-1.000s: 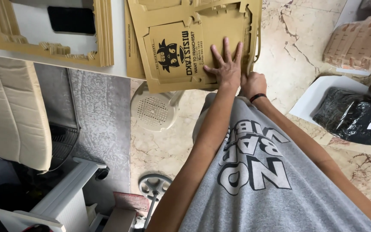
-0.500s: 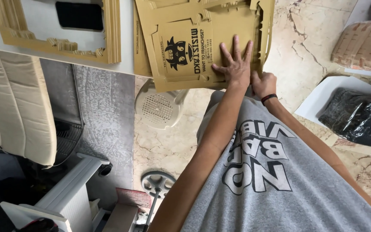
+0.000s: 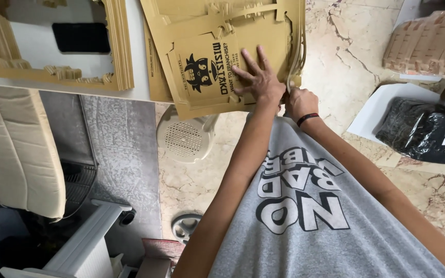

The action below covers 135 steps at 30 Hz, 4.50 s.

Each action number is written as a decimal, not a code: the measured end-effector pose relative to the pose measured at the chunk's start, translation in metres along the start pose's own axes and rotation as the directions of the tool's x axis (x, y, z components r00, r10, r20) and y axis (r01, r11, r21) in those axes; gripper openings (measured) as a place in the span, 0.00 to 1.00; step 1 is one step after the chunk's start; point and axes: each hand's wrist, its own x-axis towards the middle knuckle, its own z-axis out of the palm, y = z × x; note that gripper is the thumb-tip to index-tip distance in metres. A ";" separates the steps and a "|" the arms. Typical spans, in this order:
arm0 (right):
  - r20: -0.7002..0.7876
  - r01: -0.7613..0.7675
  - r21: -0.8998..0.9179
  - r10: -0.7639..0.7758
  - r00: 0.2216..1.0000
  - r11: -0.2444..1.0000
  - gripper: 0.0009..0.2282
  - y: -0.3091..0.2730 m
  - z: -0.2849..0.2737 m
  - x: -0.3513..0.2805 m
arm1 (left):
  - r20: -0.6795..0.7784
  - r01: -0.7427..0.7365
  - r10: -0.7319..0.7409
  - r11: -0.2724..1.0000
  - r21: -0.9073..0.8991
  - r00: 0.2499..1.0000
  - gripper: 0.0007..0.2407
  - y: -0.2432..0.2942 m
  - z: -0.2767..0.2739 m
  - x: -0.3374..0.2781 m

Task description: Separating die-cut cardboard pieces from sheets and stacking them for assembly.

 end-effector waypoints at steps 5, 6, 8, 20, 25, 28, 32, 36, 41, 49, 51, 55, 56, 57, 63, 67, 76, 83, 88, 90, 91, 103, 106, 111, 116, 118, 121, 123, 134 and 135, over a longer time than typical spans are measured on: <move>0.057 -0.125 0.472 0.111 0.992 0.873 0.27 -0.007 -0.029 -0.013 | 0.010 0.033 -0.033 0.999 0.038 0.999 0.63 0.003 0.009 0.003; 0.051 -0.198 0.524 0.202 0.978 0.828 0.27 -0.002 -0.015 -0.006 | 0.009 0.042 -0.043 0.999 0.027 0.999 0.63 0.004 0.005 0.003; 0.057 -0.268 0.575 0.290 0.955 0.773 0.28 0.004 0.000 0.003 | 0.011 0.055 -0.056 0.998 0.018 0.998 0.64 0.006 0.002 0.004; 0.482 -0.463 0.875 0.323 0.814 -0.138 0.19 -0.026 -0.040 -0.011 | 0.000 0.056 -0.056 0.998 0.015 0.998 0.63 0.010 0.010 0.004; 0.138 -0.289 0.626 0.263 0.955 0.724 0.26 -0.030 -0.054 -0.009 | 0.039 0.062 -0.063 0.998 0.011 0.997 0.63 0.009 0.007 0.002; 0.263 -0.440 0.666 0.362 0.894 0.602 0.17 -0.023 -0.040 0.005 | 0.033 0.054 -0.054 0.998 0.011 0.998 0.60 0.011 0.004 0.001; -0.080 0.041 0.601 0.009 0.997 0.798 0.13 -0.018 -0.051 -0.025 | 0.024 0.058 -0.059 0.998 0.022 0.998 0.59 0.008 -0.003 -0.005; -0.241 0.285 0.718 -0.157 0.958 0.636 0.13 -0.036 -0.088 -0.039 | 0.100 0.076 -0.070 0.995 -0.065 0.993 0.49 0.016 -0.019 -0.008; -0.123 0.056 0.841 0.089 0.988 0.538 0.13 -0.038 -0.078 -0.033 | -0.078 -0.008 0.002 0.997 -0.073 0.997 0.58 -0.004 0.005 -0.001; 0.102 -0.073 0.883 -0.037 0.994 0.463 0.26 0.005 -0.021 -0.024 | 0.052 -0.227 0.295 0.825 -0.518 0.954 0.41 -0.014 -0.011 -0.045; 0.155 -0.091 0.873 -0.096 0.983 0.479 0.25 0.013 -0.012 -0.027 | 0.115 -0.173 0.288 0.799 -0.576 0.951 0.40 -0.006 -0.033 -0.075; 0.454 -0.303 0.827 -0.244 0.857 0.473 0.18 0.029 -0.030 -0.004 | 0.195 -0.117 0.295 0.779 -0.616 0.935 0.40 0.015 -0.047 -0.093; 0.438 -0.270 0.830 -0.271 0.857 0.487 0.18 0.025 -0.065 -0.004 | 0.159 -0.127 0.286 0.769 -0.627 0.945 0.40 0.012 -0.040 -0.083; 0.555 -0.320 0.757 -0.302 0.775 0.570 0.17 0.021 -0.100 -0.005 | 0.108 -0.138 0.257 0.777 -0.614 0.960 0.30 0.011 -0.034 -0.072; 0.595 0.193 0.431 -0.439 0.673 0.881 0.22 0.087 -0.176 0.044 | 0.005 -0.079 0.108 0.761 -0.644 0.994 0.18 0.010 -0.035 -0.110; 0.301 0.621 0.032 -0.600 0.741 0.783 0.29 0.104 -0.229 0.132 | -0.074 0.009 -0.074 0.766 -0.643 0.994 0.15 0.015 -0.018 -0.104; 0.116 0.777 -0.464 -0.840 0.530 0.426 0.50 -0.018 -0.301 0.261 | -0.280 -0.099 -0.108 0.769 -0.631 0.954 0.21 0.000 -0.067 -0.158; 0.270 0.862 -0.478 -0.905 0.329 0.170 0.49 -0.072 -0.340 0.274 | -0.155 -0.039 -0.119 0.659 -0.751 0.981 0.18 -0.018 -0.080 -0.167; -0.073 0.990 -0.102 -0.994 0.086 0.093 0.40 -0.056 -0.392 0.323 | -0.107 -0.010 -0.121 0.614 -0.789 0.987 0.23 -0.027 -0.082 -0.165; 0.069 0.957 -0.214 -0.975 0.213 0.194 0.41 -0.053 -0.399 0.338 | -0.089 0.001 -0.119 0.606 -0.796 0.989 0.23 -0.030 -0.077 -0.163; 0.183 0.903 -0.336 -0.922 0.340 0.267 0.42 -0.054 -0.403 0.347 | -0.081 0.009 -0.122 0.602 -0.798 0.989 0.24 -0.031 -0.077 -0.161; 0.726 0.769 -0.516 -0.668 0.160 -0.377 0.14 -0.127 -0.362 0.420 | -0.219 0.003 -0.250 0.667 -0.745 0.943 0.22 -0.024 -0.078 -0.165; 0.754 0.781 -0.437 -0.655 0.046 -0.447 0.11 -0.148 -0.384 0.395 | -0.197 0.056 -0.314 0.645 -0.762 0.929 0.16 -0.030 -0.049 -0.148; 0.736 0.866 -0.273 -0.671 -0.093 -0.420 0.10 -0.158 -0.373 0.398 | -0.082 0.148 -0.412 0.495 -0.856 0.907 0.13 -0.025 -0.057 -0.161; 0.852 0.893 -0.279 -0.519 0.061 -0.353 0.16 -0.198 -0.393 0.380 | 0.009 0.212 -0.486 0.364 -0.907 0.874 0.14 -0.018 -0.060 -0.165; 0.894 0.909 -0.265 -0.435 0.106 -0.322 0.14 -0.223 -0.442 0.325 | 0.077 0.265 -0.517 0.300 -0.916 0.853 0.15 -0.022 -0.027 -0.150; 0.901 0.919 -0.316 -0.377 0.212 -0.237 0.18 -0.219 -0.403 0.372 | 0.068 0.248 -0.509 0.295 -0.923 0.858 0.16 -0.023 -0.043 -0.152; 0.897 0.906 -0.348 -0.367 0.246 -0.243 0.19 -0.225 -0.400 0.370 | 0.058 0.244 -0.500 0.316 -0.917 0.864 0.16 -0.024 -0.044 -0.150; 0.824 0.894 -0.405 -0.500 0.267 -0.190 0.20 -0.230 -0.394 0.379 | -0.010 0.118 -0.386 0.305 -0.945 0.923 0.19 -0.021 -0.059 -0.148; 0.835 0.898 -0.408 -0.465 0.295 -0.163 0.19 -0.232 -0.397 0.378 | -0.015 0.115 -0.381 0.316 -0.942 0.924 0.19 -0.022 -0.054 -0.145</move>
